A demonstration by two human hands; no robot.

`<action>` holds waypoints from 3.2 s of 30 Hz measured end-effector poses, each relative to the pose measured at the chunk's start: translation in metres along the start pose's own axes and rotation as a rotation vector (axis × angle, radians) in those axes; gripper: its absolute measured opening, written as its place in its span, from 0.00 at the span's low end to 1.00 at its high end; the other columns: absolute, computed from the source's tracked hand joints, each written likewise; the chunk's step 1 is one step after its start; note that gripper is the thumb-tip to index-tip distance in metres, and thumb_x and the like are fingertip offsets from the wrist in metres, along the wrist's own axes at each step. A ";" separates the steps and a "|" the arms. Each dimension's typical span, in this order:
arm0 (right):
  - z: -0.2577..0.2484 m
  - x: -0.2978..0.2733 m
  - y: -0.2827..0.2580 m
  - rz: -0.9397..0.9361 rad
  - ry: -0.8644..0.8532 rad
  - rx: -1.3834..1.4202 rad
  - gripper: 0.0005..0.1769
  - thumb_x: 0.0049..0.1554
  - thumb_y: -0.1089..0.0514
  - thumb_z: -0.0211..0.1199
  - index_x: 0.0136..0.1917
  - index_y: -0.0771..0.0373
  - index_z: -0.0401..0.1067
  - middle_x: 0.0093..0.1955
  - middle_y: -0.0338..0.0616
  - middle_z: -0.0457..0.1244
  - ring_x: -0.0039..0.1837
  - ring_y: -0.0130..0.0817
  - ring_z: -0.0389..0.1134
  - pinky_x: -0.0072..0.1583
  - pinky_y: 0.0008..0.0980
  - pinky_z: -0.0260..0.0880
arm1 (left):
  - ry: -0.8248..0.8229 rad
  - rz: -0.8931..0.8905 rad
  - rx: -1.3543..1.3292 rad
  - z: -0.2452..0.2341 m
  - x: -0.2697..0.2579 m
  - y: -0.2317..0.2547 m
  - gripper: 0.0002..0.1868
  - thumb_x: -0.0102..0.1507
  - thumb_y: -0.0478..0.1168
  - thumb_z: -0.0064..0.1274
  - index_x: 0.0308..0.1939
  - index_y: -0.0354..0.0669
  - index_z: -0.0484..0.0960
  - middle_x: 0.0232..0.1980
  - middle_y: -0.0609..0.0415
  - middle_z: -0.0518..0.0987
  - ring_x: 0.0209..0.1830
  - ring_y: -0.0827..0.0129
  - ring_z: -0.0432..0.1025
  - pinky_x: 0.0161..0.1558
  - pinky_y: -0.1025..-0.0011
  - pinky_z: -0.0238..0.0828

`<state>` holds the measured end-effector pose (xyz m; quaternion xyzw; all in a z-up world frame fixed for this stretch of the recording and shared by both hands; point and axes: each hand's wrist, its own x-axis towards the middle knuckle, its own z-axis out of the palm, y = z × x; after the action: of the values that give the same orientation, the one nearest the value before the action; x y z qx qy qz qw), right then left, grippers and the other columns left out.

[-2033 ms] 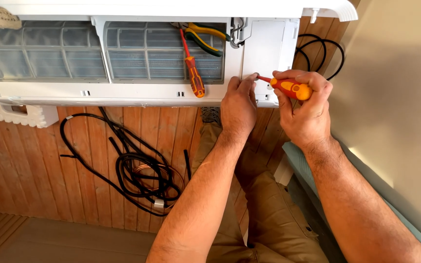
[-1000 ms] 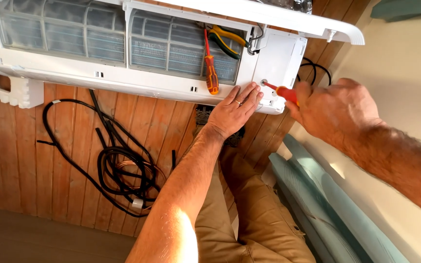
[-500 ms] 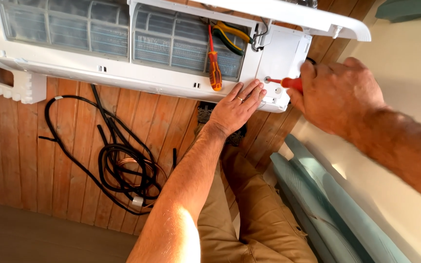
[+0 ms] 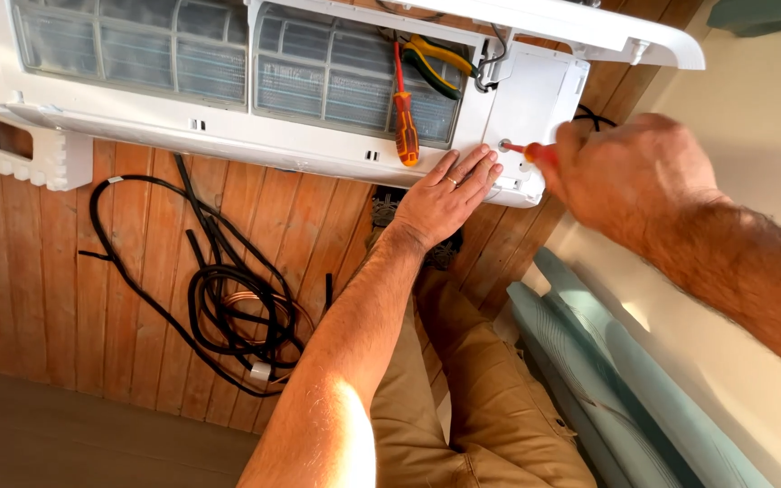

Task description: Connecting electrical wiring and insulating copper pipes for an indoor air conditioner unit.

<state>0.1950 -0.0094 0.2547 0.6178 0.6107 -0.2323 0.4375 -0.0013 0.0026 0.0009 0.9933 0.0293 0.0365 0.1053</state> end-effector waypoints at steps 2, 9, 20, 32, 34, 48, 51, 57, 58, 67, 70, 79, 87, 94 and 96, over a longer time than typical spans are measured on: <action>-0.025 0.001 -0.002 0.066 -0.137 0.071 0.29 0.71 0.37 0.37 0.52 0.62 0.67 0.28 0.36 0.65 0.33 0.31 0.70 0.40 0.33 0.75 | -0.002 -0.011 0.006 0.006 -0.002 0.002 0.30 0.71 0.42 0.43 0.78 0.47 0.64 0.81 0.59 0.60 0.83 0.66 0.50 0.80 0.59 0.46; 0.075 0.011 0.008 -0.186 0.559 -0.068 0.22 0.72 0.41 0.45 0.50 0.60 0.67 0.34 0.38 0.64 0.39 0.32 0.68 0.47 0.33 0.71 | -0.003 -0.016 -0.028 -0.001 -0.001 -0.002 0.30 0.70 0.41 0.42 0.78 0.48 0.64 0.81 0.60 0.60 0.83 0.67 0.49 0.80 0.59 0.45; 0.013 0.005 0.001 -0.137 0.269 -0.085 0.25 0.65 0.39 0.44 0.53 0.62 0.66 0.31 0.34 0.66 0.34 0.27 0.70 0.45 0.33 0.71 | 0.015 -0.017 -0.051 0.002 -0.001 -0.001 0.29 0.71 0.41 0.43 0.78 0.47 0.65 0.81 0.59 0.60 0.83 0.66 0.49 0.80 0.58 0.46; -0.016 -0.003 0.002 -0.037 0.103 0.050 0.25 0.70 0.41 0.40 0.52 0.63 0.67 0.39 0.39 0.67 0.43 0.32 0.72 0.48 0.35 0.74 | -0.020 -0.017 -0.012 0.005 -0.001 0.001 0.30 0.70 0.41 0.43 0.78 0.48 0.64 0.81 0.60 0.59 0.83 0.67 0.49 0.80 0.59 0.44; -0.056 -0.007 -0.002 0.170 -0.381 0.160 0.30 0.73 0.37 0.36 0.53 0.63 0.68 0.39 0.39 0.69 0.43 0.31 0.74 0.47 0.34 0.76 | -0.011 -0.020 -0.006 0.007 0.000 0.001 0.29 0.71 0.41 0.43 0.78 0.48 0.64 0.82 0.61 0.59 0.83 0.67 0.49 0.81 0.60 0.44; -0.018 0.002 -0.007 0.128 -0.234 0.199 0.29 0.70 0.38 0.40 0.60 0.66 0.65 0.35 0.44 0.69 0.42 0.40 0.71 0.48 0.39 0.75 | 0.002 -0.028 -0.045 0.006 -0.002 0.002 0.29 0.71 0.41 0.43 0.78 0.47 0.64 0.81 0.58 0.60 0.83 0.66 0.50 0.80 0.57 0.43; 0.049 0.004 0.005 -0.230 0.629 0.018 0.26 0.57 0.41 0.46 0.52 0.64 0.70 0.37 0.44 0.67 0.41 0.38 0.71 0.46 0.40 0.74 | 0.014 -0.030 -0.026 0.001 -0.001 0.001 0.30 0.71 0.41 0.43 0.78 0.48 0.64 0.81 0.60 0.60 0.83 0.67 0.50 0.81 0.59 0.43; -0.040 -0.001 -0.009 0.281 -0.256 0.352 0.30 0.73 0.36 0.42 0.53 0.63 0.70 0.36 0.46 0.66 0.42 0.40 0.71 0.46 0.41 0.75 | 0.019 -0.025 -0.037 0.009 -0.002 0.000 0.30 0.71 0.41 0.42 0.79 0.47 0.64 0.81 0.59 0.59 0.83 0.66 0.50 0.80 0.59 0.42; -0.025 0.002 -0.009 0.283 -0.260 0.350 0.30 0.73 0.36 0.42 0.53 0.63 0.70 0.36 0.46 0.66 0.42 0.40 0.71 0.46 0.41 0.75 | 0.021 -0.025 -0.042 0.007 -0.001 0.002 0.30 0.71 0.41 0.42 0.79 0.47 0.64 0.81 0.59 0.59 0.83 0.66 0.50 0.80 0.59 0.42; 0.040 0.012 0.001 -0.224 0.359 -0.159 0.29 0.70 0.38 0.38 0.52 0.64 0.69 0.32 0.40 0.65 0.34 0.31 0.68 0.41 0.38 0.74 | -0.079 -0.028 -0.036 0.003 -0.002 0.001 0.32 0.70 0.41 0.41 0.79 0.48 0.60 0.83 0.61 0.56 0.84 0.67 0.47 0.80 0.61 0.42; -0.001 0.010 -0.004 0.223 -0.203 0.253 0.31 0.73 0.36 0.39 0.51 0.63 0.69 0.29 0.43 0.66 0.34 0.36 0.70 0.39 0.41 0.76 | -0.075 -0.035 -0.044 0.005 0.000 0.004 0.31 0.70 0.41 0.42 0.79 0.48 0.61 0.82 0.60 0.57 0.84 0.67 0.47 0.80 0.61 0.42; 0.036 0.014 -0.001 -0.030 0.242 0.028 0.28 0.72 0.36 0.41 0.51 0.61 0.69 0.36 0.42 0.67 0.40 0.38 0.71 0.45 0.38 0.73 | -0.012 -0.038 -0.049 0.004 -0.002 0.001 0.31 0.71 0.41 0.42 0.79 0.47 0.62 0.82 0.60 0.58 0.84 0.67 0.48 0.81 0.60 0.42; 0.012 0.014 0.004 0.143 -0.252 0.201 0.23 0.70 0.42 0.42 0.59 0.61 0.67 0.37 0.45 0.69 0.39 0.38 0.74 0.41 0.42 0.77 | -0.034 -0.035 -0.043 0.004 -0.003 0.000 0.31 0.71 0.41 0.42 0.80 0.48 0.61 0.82 0.60 0.56 0.84 0.68 0.47 0.81 0.61 0.41; 0.035 0.014 0.011 0.048 -0.337 0.049 0.18 0.69 0.49 0.45 0.67 0.58 0.63 0.38 0.43 0.69 0.39 0.35 0.75 0.41 0.40 0.79 | -0.096 -0.032 -0.015 0.002 0.001 -0.002 0.32 0.68 0.41 0.41 0.78 0.50 0.61 0.81 0.63 0.56 0.82 0.69 0.47 0.79 0.62 0.41; 0.046 0.008 0.003 0.017 -0.047 0.103 0.36 0.65 0.31 0.41 0.60 0.65 0.69 0.39 0.46 0.69 0.41 0.36 0.74 0.46 0.40 0.79 | -0.062 -0.034 -0.071 0.000 -0.002 0.000 0.31 0.71 0.42 0.41 0.80 0.47 0.60 0.82 0.59 0.56 0.84 0.67 0.47 0.81 0.60 0.41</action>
<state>0.2103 -0.0430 0.2254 0.6391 0.5821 -0.2742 0.4213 -0.0036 0.0023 0.0006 0.9890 0.0414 0.0052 0.1417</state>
